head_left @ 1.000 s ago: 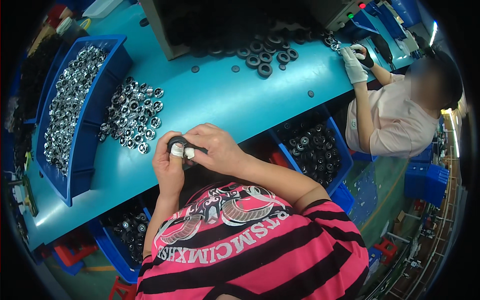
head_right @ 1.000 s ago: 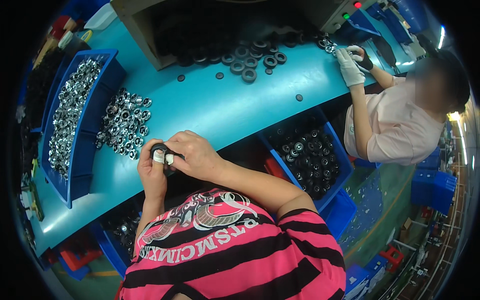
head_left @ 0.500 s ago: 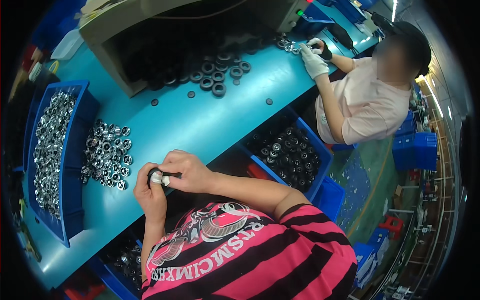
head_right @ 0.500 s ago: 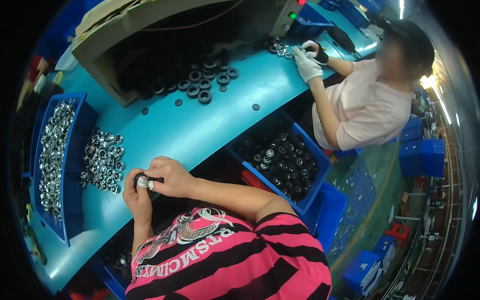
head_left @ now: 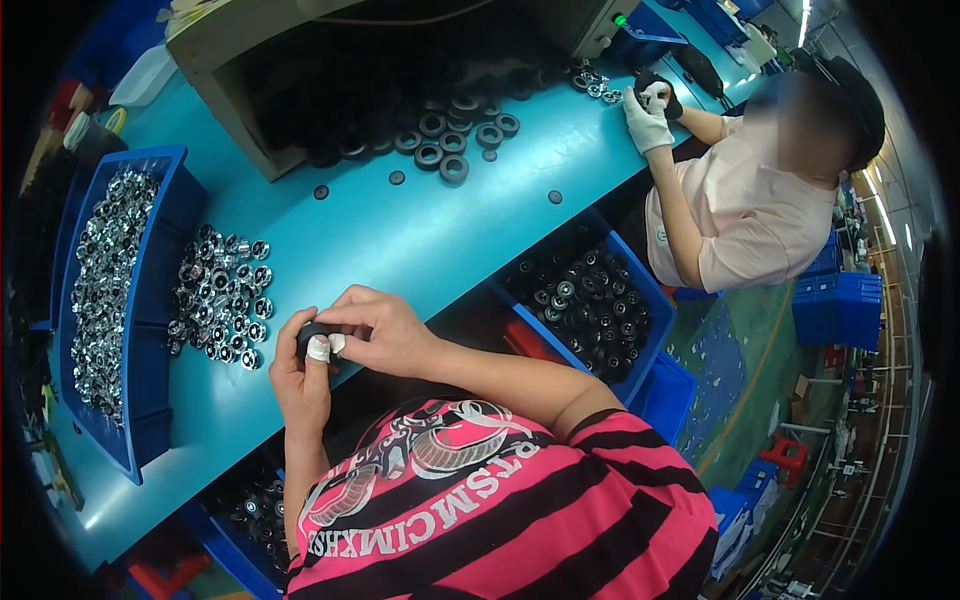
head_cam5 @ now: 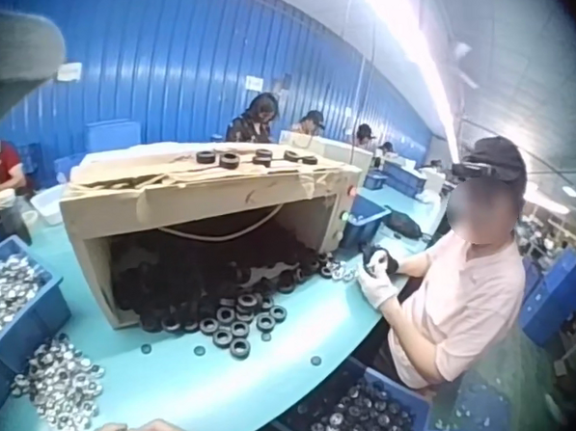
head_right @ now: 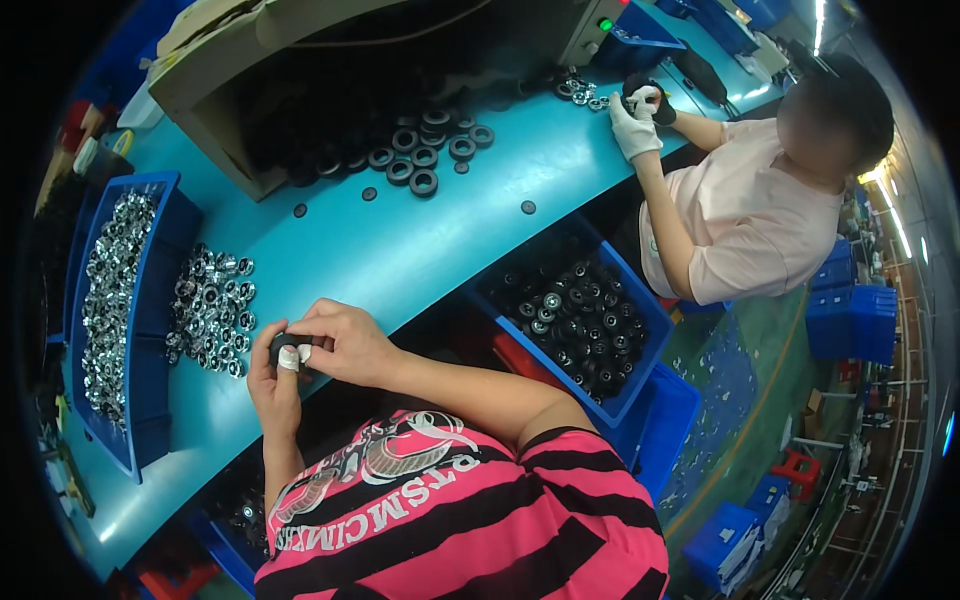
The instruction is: Assembling plastic and metal components into a housing unit at a factory workbench.
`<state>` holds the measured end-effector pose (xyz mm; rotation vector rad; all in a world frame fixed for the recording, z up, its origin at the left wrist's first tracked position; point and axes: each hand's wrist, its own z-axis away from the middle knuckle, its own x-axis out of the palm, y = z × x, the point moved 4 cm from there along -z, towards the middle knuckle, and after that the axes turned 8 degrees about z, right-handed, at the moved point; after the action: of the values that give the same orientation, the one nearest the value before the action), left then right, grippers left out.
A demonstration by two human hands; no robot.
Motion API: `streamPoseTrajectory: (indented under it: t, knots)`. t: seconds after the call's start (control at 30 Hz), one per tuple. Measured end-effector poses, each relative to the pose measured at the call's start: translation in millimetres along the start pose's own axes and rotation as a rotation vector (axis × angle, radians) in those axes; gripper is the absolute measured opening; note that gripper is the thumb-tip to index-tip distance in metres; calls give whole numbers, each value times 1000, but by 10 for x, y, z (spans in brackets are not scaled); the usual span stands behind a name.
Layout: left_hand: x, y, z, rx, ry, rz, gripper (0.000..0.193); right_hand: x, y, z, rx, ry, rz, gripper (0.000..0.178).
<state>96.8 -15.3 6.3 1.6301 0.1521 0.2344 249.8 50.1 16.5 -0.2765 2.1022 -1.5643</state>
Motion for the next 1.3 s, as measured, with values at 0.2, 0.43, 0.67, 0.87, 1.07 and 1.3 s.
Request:
streamPoseTrajectory:
  t: [0.2,0.43,0.67,0.87,1.07,1.3]
  knots:
    - [-44,-58,29,8,-20,33,34,19,-10,17,-19,-28,4,28]
    - [-77,-50,54,28,-81,48,40,39,7,-11,-7,-36,27,29]
    - [71,98,50,84,-179,24,51,-46,-40,-60,69,-43,42,29]
    - [60,53,61,56,-161,-107,55,-39,60,-43,75,-57,63,28]
    - [45,42,84,116,-119,-108,47,-10,19,-41,76,-49,63,31]
    - [-1,-52,78,97,-124,-72,51,-35,-16,-102,82,-166,50,39]
